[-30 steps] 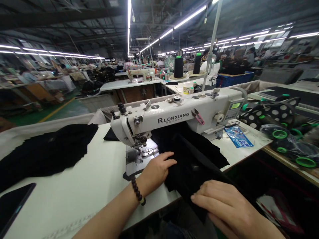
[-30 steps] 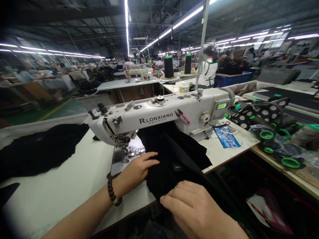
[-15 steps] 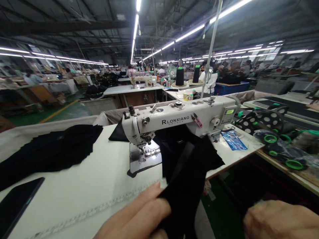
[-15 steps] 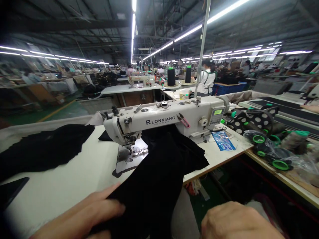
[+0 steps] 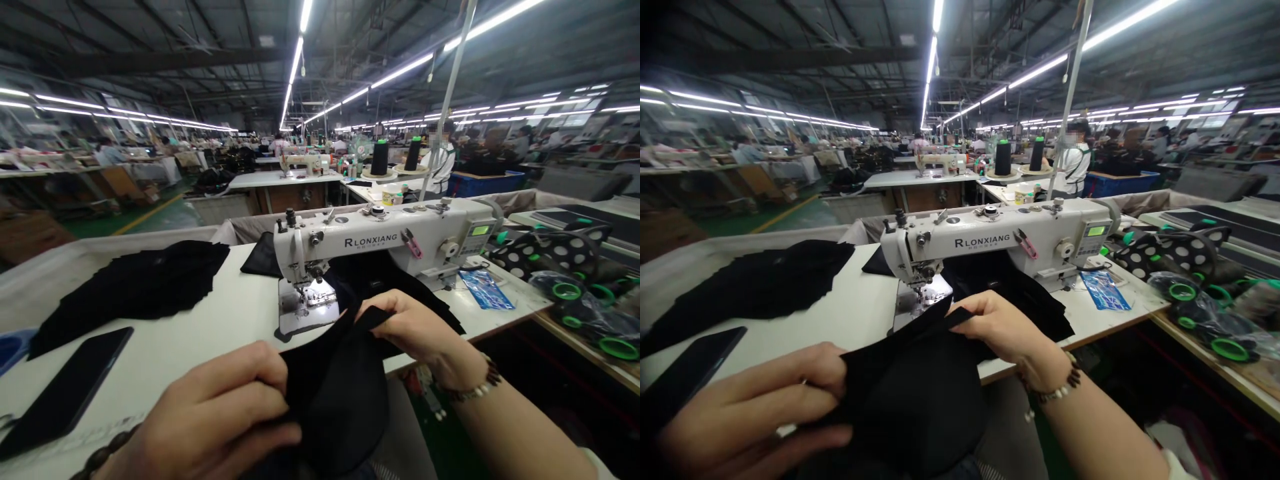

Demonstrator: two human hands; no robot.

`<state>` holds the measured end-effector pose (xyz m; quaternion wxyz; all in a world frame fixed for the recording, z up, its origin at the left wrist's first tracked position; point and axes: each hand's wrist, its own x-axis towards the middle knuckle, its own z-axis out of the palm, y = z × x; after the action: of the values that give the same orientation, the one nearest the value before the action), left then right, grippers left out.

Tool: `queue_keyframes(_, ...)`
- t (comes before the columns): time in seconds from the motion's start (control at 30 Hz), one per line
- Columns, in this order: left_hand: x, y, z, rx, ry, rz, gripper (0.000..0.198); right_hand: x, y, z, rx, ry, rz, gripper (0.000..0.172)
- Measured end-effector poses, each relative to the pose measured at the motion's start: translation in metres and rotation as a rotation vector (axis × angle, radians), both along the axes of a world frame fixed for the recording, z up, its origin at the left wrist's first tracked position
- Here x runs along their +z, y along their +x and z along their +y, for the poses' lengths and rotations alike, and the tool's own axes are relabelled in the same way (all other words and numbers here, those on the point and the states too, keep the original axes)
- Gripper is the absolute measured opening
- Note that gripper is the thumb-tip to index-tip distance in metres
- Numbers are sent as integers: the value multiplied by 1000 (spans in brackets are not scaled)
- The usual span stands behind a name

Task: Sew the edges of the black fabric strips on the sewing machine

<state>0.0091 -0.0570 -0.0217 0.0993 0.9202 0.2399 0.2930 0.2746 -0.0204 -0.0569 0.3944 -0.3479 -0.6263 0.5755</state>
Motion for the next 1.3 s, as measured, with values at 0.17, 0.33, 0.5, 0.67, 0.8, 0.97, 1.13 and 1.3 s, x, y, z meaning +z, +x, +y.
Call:
queue_keyframes(0.17, -4, -23, 32, 335, -165, 154, 13, -4, -34, 15, -47, 61, -84, 22)
queue_keyframes(0.33, 4, -12, 56, 341, -402, 189, 42, 4, -64, 24, -90, 367, -249, 31)
queue_keyframes(0.5, 15, -13, 78, 290, -521, 181, 61, 13, -71, 28, -153, 466, -315, 31)
queue_keyframes(0.67, 28, -15, 88, 152, -611, 186, 29, 19, -75, 29, -140, 510, -289, 28)
queue_keyframes(0.8, 28, -4, 87, 269, -583, 12, 23, 16, -83, 31, -145, 499, -266, 24)
queue_keyframes(0.97, 21, -7, 85, 389, -531, -153, 16, 7, -87, 33, -143, 309, -153, 19)
queue_keyframes(1.13, 15, -12, 82, 441, -593, -281, 17, -1, -88, 33, -165, 150, -47, 21)
queue_keyframes(1.3, 10, -10, 79, 450, -583, -383, 18, -2, -88, 32, -178, 138, -37, 25)
